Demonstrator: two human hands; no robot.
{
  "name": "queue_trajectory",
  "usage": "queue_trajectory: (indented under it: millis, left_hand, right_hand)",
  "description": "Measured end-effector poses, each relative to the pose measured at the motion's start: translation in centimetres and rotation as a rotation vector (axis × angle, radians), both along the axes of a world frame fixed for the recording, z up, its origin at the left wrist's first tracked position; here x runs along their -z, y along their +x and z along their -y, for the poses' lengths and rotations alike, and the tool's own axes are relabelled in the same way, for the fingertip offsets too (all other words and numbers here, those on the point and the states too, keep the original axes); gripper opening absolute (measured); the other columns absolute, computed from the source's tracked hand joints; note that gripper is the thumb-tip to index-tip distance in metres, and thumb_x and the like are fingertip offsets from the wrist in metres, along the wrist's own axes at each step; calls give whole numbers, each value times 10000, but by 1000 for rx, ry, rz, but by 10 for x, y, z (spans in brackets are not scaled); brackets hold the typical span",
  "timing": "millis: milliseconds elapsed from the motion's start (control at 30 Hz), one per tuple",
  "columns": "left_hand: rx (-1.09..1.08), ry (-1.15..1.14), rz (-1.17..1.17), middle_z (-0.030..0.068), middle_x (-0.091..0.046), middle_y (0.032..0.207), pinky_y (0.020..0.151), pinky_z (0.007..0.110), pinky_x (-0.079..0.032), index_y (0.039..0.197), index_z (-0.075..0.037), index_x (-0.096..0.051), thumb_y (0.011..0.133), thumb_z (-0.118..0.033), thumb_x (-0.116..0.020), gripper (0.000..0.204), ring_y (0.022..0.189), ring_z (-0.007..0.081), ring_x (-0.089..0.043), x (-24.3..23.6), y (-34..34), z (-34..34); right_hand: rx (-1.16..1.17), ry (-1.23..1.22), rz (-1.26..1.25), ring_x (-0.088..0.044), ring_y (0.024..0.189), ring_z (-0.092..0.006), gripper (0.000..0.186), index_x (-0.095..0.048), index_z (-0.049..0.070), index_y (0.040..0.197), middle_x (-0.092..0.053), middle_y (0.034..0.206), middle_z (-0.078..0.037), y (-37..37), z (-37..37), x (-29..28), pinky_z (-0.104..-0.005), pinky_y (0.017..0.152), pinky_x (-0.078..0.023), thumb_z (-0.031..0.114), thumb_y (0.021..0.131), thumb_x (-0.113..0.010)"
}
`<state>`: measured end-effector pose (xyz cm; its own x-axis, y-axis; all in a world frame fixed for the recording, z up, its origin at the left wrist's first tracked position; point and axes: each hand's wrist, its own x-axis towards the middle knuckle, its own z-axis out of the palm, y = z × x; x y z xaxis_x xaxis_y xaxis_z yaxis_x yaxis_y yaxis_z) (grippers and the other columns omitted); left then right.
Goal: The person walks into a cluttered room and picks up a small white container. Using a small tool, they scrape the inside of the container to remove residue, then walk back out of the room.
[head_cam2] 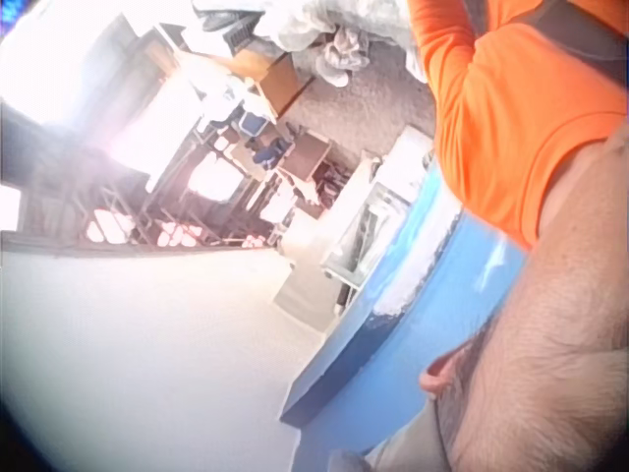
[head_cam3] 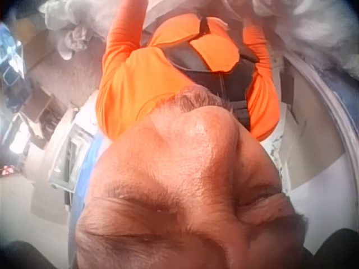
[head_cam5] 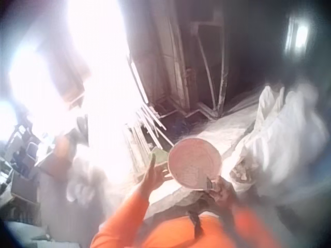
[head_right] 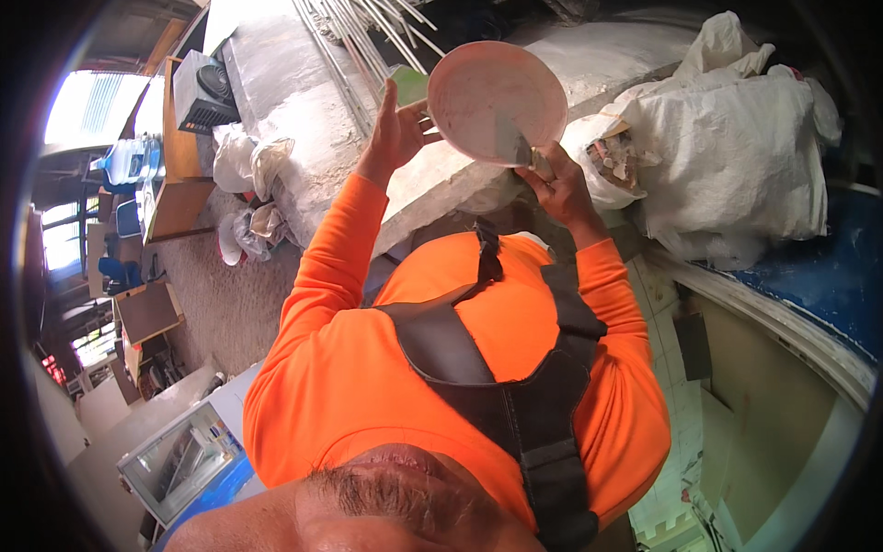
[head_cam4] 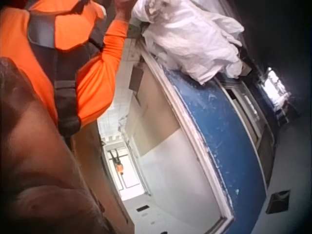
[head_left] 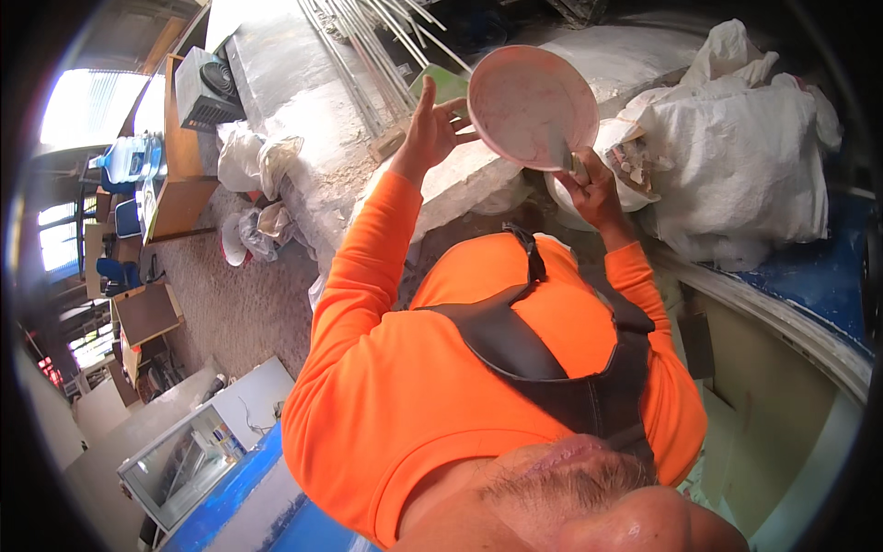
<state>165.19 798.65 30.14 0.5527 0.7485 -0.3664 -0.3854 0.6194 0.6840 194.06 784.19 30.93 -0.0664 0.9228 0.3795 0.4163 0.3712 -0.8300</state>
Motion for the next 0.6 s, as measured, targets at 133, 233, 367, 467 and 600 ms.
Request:
queue_trajectory:
  millis: [133,233,367,467,600]
  left_hand:
    - [78,-123,167,213,-561,1408,1109,472,-430,1453,50,-444,941,-773,-376,972,1296,319,-553,-1,-9,-4]
    - [52,-82,67,211,-549,1427,1101,465,-448,1482,10,-425,987,-630,-478,811,1297,314,-558,-4,-4,7]
    - [-14,-79,1,181,-636,1296,1014,441,-527,1355,32,-528,959,-298,-630,526,1146,301,-652,34,-12,15]
    - [-180,-117,24,185,-684,1097,909,427,-574,1191,57,-602,874,-118,-625,364,986,309,-694,35,-9,26]
    - [-341,-27,-38,196,-689,1094,927,428,-576,1170,85,-606,840,-39,-548,357,1006,320,-699,58,-2,40]
  right_hand:
    - [-241,-44,18,-668,911,-345,276,-622,41,1093,-651,1018,-139,3,-2,4,-397,758,-539,60,853,-758]
    - [-362,-122,125,-661,910,-359,297,-624,44,1093,-649,1044,-128,8,-6,-6,-408,768,-543,54,830,-760]
    - [-345,-182,283,-662,1025,-375,406,-626,97,1251,-653,1179,-136,10,-13,-3,-426,833,-553,113,861,-739]
    - [-159,-187,439,-649,1114,-373,518,-581,150,1381,-629,1290,-140,5,-18,-6,-433,886,-551,146,881,-719]
    - [-23,-320,528,-637,1136,-389,608,-533,159,1446,-607,1317,-191,-16,-29,-13,-438,920,-540,163,866,-717]
